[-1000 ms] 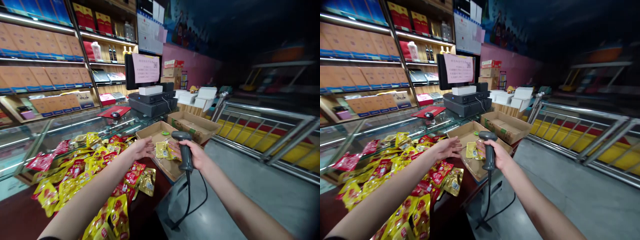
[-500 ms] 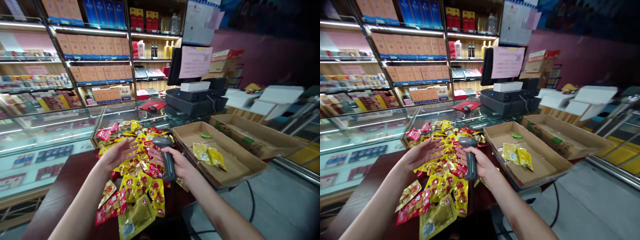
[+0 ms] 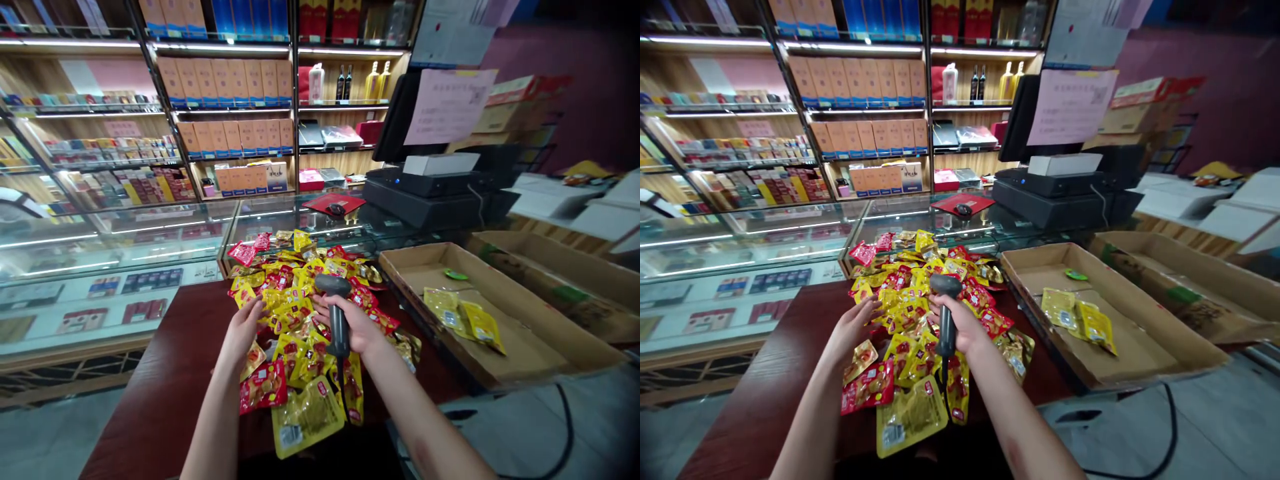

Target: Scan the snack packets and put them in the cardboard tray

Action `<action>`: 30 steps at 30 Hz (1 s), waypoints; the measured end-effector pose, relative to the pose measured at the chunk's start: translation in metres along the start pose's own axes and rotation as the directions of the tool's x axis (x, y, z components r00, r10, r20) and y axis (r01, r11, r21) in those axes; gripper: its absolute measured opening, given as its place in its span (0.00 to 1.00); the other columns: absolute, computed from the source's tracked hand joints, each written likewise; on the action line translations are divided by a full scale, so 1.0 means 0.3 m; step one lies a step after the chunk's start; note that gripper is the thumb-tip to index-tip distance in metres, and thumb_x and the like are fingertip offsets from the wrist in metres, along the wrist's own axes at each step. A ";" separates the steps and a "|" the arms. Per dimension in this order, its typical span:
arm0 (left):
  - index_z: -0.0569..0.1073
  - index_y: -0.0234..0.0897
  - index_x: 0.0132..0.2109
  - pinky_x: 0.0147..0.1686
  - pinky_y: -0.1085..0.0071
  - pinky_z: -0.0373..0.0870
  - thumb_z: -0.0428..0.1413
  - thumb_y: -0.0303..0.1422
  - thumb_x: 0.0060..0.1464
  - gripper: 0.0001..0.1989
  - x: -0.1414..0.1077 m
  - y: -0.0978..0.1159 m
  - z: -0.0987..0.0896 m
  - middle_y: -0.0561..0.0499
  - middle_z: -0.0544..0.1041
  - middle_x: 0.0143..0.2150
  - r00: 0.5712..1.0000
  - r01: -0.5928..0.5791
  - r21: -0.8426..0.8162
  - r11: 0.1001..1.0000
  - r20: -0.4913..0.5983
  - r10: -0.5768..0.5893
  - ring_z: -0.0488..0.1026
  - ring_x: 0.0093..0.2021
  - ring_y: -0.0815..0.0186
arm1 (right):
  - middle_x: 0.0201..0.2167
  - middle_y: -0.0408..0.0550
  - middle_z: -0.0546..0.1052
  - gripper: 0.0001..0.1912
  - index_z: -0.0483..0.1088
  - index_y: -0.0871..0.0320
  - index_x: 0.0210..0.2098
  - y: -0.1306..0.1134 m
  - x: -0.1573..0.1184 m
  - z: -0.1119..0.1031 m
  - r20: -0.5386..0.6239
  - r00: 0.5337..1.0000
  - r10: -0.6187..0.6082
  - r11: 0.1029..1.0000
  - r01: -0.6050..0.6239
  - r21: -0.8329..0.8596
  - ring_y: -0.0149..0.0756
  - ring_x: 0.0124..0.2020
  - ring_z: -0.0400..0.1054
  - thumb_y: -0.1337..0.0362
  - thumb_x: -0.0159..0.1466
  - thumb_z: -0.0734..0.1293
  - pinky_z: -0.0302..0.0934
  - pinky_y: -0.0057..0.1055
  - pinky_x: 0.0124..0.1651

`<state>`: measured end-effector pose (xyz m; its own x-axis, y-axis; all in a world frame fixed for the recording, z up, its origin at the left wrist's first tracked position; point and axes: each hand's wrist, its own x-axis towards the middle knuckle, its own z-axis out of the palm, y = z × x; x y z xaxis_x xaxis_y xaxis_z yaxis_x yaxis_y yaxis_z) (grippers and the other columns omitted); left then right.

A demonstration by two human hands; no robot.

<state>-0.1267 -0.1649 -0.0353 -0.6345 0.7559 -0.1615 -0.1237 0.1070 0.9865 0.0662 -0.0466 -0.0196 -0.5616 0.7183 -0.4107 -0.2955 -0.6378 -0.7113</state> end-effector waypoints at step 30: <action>0.78 0.37 0.44 0.49 0.62 0.68 0.62 0.34 0.46 0.15 -0.010 0.061 0.233 0.46 0.79 0.43 0.954 -0.299 0.209 0.931 0.039 0.297 0.74 0.46 0.55 | 0.40 0.44 0.78 0.14 0.70 0.54 0.39 -0.073 -0.048 0.031 -0.013 0.941 -0.337 0.920 0.332 0.208 0.36 0.50 0.71 0.69 0.53 0.71 0.69 0.33 0.50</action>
<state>-0.0738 -0.1201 -0.0148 -0.6124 0.7780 0.1404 0.2338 0.0086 0.9723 0.0737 -0.0455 0.0071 -0.4188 0.8949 -0.1543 -0.6195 -0.4058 -0.6719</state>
